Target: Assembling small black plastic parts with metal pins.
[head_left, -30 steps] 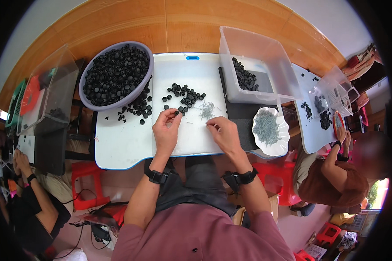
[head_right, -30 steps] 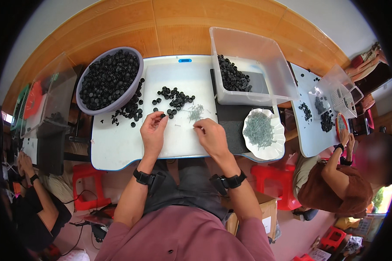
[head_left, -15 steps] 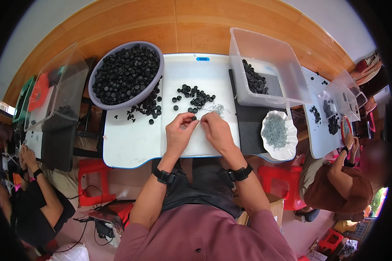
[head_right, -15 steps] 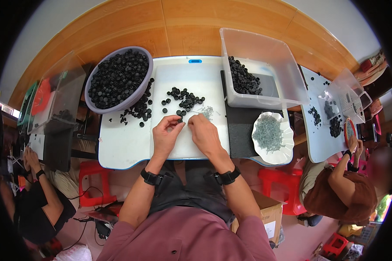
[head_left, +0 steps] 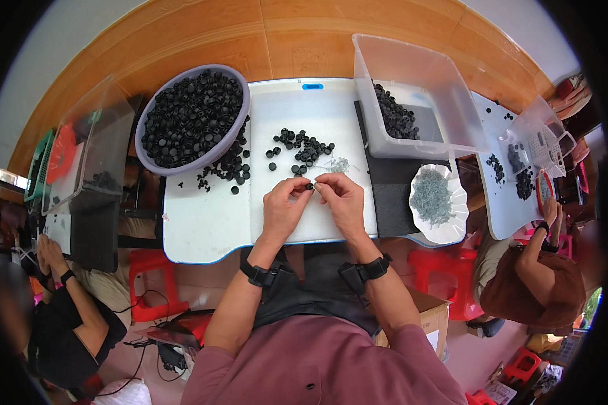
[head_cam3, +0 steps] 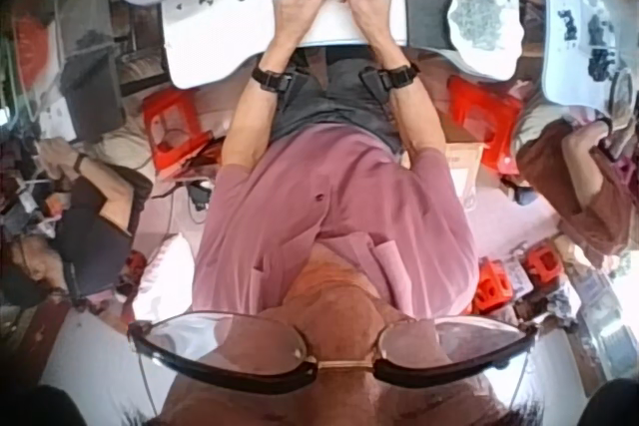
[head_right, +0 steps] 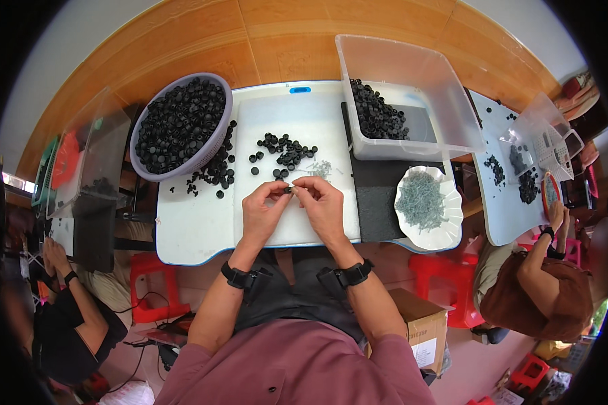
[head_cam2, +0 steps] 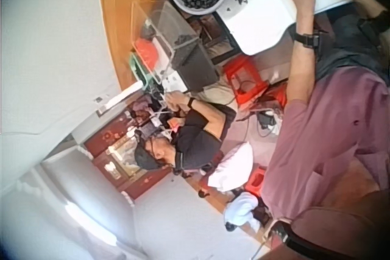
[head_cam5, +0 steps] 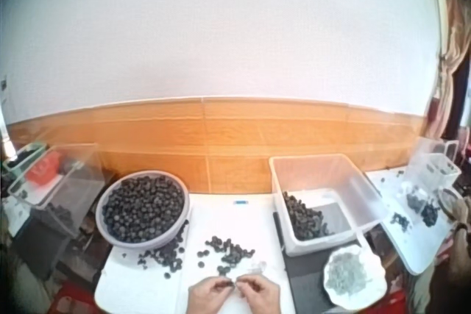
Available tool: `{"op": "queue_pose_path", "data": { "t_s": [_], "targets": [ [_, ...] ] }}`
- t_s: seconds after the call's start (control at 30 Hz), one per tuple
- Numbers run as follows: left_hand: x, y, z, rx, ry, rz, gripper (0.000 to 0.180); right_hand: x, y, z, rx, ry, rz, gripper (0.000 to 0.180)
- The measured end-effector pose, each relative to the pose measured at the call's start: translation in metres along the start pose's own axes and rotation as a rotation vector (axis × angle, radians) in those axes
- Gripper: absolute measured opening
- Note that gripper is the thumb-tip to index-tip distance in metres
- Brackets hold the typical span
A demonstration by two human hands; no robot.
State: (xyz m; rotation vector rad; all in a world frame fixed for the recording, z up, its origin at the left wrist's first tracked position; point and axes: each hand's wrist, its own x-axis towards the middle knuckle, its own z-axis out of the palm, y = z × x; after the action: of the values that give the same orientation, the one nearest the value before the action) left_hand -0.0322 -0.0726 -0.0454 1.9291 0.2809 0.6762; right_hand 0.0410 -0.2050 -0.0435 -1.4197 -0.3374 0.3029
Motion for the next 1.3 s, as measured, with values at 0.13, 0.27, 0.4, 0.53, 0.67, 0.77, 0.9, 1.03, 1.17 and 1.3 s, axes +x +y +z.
{"op": "queue_pose_path", "data": {
  "t_s": [0.13,0.27,0.4,0.53,0.67,0.77,0.9,1.03,1.17,1.3],
  "targets": [
    [0.0,0.001,0.0,0.021,-0.003,0.027,0.022,0.0,0.002,0.001,-0.056,0.018,-0.008,0.011],
    [-0.001,0.002,0.0,0.035,-0.011,0.035,0.021,0.0,0.0,0.003,-0.131,0.031,-0.051,0.011],
    [-0.001,0.001,0.001,0.039,-0.013,0.032,0.021,-0.002,0.003,0.003,-0.218,0.056,-0.15,0.01],
    [-0.001,0.0,0.0,0.043,-0.008,0.023,0.021,-0.003,-0.006,0.004,-0.393,-0.002,-0.348,0.009],
    [0.0,0.001,0.001,0.037,0.002,0.021,0.02,-0.004,-0.009,0.005,-0.342,0.004,-0.259,0.009],
    [-0.001,0.001,0.002,0.026,0.002,0.007,0.02,-0.003,-0.001,0.002,-0.114,0.054,-0.064,0.011],
    [-0.001,0.004,0.001,0.035,0.006,0.028,0.02,-0.003,0.0,0.0,-0.182,0.019,-0.038,0.01],
    [-0.001,0.002,-0.002,0.024,-0.02,0.031,0.02,-0.004,-0.004,0.002,-0.219,-0.005,-0.063,0.008],
    [-0.002,0.002,0.001,-0.007,-0.029,-0.001,0.021,-0.003,-0.006,0.002,-0.233,-0.035,-0.089,0.007],
    [-0.002,0.006,0.002,-0.062,-0.017,-0.028,0.021,-0.002,-0.003,-0.003,-0.066,-0.015,-0.043,0.009]
  ]
}}
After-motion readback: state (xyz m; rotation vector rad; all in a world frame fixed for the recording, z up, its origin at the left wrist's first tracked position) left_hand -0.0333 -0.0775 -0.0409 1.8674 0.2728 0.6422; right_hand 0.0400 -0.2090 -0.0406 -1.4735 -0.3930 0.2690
